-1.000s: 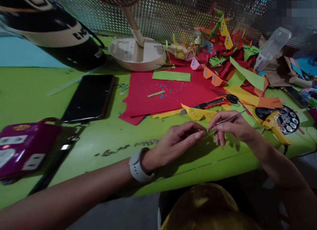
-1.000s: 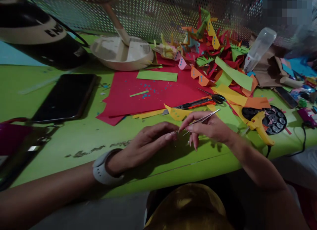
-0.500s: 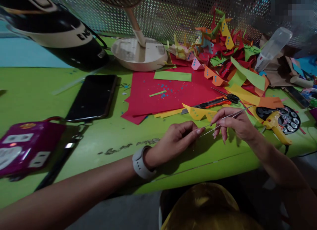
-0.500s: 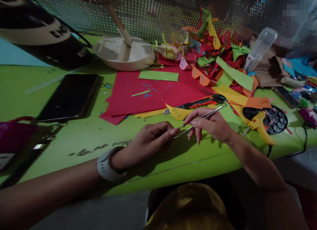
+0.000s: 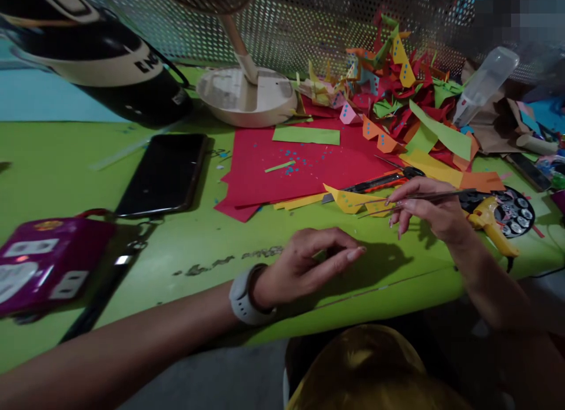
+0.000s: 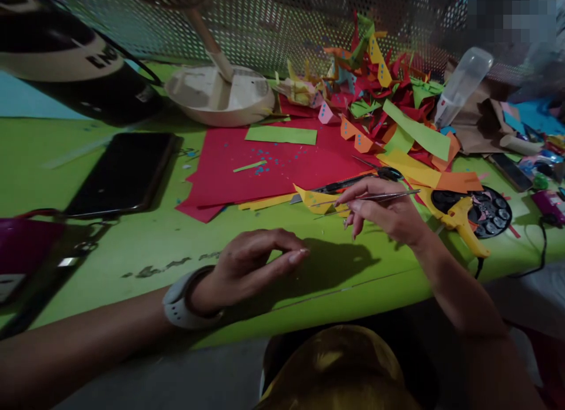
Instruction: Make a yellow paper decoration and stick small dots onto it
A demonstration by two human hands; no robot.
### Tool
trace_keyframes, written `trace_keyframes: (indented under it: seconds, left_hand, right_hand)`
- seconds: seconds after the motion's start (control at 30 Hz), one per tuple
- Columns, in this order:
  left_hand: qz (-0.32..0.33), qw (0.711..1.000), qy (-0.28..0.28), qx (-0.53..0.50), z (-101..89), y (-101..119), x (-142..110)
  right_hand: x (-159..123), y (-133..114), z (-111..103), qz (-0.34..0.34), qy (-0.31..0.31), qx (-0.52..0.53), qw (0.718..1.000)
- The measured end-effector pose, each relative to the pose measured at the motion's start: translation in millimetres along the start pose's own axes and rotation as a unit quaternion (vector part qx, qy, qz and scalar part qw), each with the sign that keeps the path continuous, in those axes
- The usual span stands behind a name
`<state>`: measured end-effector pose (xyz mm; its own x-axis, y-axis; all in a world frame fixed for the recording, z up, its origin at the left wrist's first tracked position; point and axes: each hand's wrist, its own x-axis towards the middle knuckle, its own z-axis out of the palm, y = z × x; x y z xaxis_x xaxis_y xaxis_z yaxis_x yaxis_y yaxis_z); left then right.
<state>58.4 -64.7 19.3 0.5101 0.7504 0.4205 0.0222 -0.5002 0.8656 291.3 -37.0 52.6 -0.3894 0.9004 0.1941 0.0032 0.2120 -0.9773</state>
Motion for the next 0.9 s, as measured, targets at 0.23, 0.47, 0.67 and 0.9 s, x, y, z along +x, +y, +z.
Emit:
trace_keyframes:
  seconds: [0.23,0.47,0.67,0.9]
  left_hand:
    - [-0.128,0.981,0.131,-0.068,-1.4,-11,7]
    - [-0.025,0.992,0.031,0.118,-2.6,-14,9]
    - [0.092,0.965,-0.049,0.242,-5.5,-15,6]
    - [0.152,0.879,-0.074,0.447,-3.4,-8,3]
  right_hand:
    - [-1,3,0,-0.009,0.003,0.026,1.000]
    - [-4,1,13,0.076,-0.063,0.017,0.995]
    - [-4,5,22,0.123,-0.107,0.026,0.986]
    - [-4,3,22,0.162,-0.114,0.022,0.980]
